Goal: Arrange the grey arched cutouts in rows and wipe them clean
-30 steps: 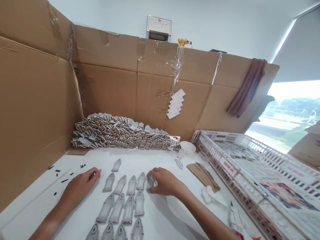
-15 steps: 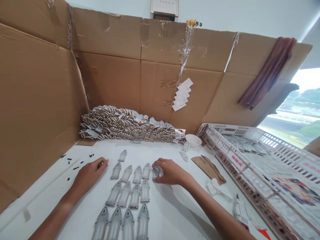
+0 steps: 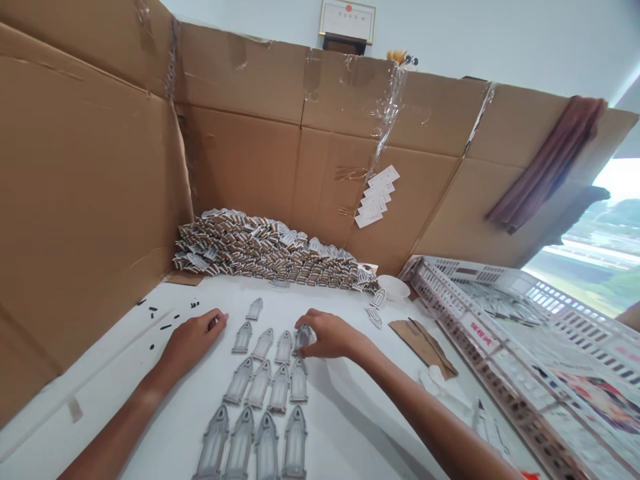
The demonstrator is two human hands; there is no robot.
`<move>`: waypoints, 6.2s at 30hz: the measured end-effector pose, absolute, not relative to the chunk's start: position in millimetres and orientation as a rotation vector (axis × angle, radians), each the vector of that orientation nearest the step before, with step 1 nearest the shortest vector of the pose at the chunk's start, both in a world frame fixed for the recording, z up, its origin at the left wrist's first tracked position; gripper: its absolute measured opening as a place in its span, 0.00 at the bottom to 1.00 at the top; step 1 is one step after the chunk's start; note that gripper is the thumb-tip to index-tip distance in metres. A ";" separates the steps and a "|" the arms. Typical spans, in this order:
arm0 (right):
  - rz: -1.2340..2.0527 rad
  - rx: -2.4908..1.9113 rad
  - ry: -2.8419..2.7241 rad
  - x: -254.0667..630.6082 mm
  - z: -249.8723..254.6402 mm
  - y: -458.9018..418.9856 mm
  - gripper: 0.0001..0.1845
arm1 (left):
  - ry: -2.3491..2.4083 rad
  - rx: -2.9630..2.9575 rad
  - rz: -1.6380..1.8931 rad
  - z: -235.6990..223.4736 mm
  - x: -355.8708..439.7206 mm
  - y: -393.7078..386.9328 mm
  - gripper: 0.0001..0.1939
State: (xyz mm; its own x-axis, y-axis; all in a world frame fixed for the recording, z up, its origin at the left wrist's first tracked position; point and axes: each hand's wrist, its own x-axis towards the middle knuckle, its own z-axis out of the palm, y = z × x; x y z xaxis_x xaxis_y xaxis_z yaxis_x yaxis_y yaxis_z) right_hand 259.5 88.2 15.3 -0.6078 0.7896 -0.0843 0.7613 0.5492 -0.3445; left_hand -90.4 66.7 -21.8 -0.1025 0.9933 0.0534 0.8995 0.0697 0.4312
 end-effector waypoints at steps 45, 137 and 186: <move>0.633 -1.238 -2.895 206.0 22.2 93.1 0.35 | 2.073 1.935 0.577 -24.5 -84.2 61.2 0.20; 0.578 -1.399 -2.892 240.8 30.1 20.3 0.32 | 2.149 1.934 0.501 -17.1 -76.7 60.7 0.21; 0.487 -1.195 -2.383 247.6 130.5 328.5 0.41 | 2.238 2.035 0.296 -49.7 -85.0 75.0 0.21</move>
State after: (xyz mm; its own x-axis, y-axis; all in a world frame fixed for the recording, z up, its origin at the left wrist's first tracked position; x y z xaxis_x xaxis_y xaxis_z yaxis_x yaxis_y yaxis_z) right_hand 247.6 328.5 130.5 -0.5374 0.8150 0.2168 0.6648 0.5675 -0.4858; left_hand -85.0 75.0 -49.7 -0.1003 0.9935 0.0545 0.9735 0.0867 0.2114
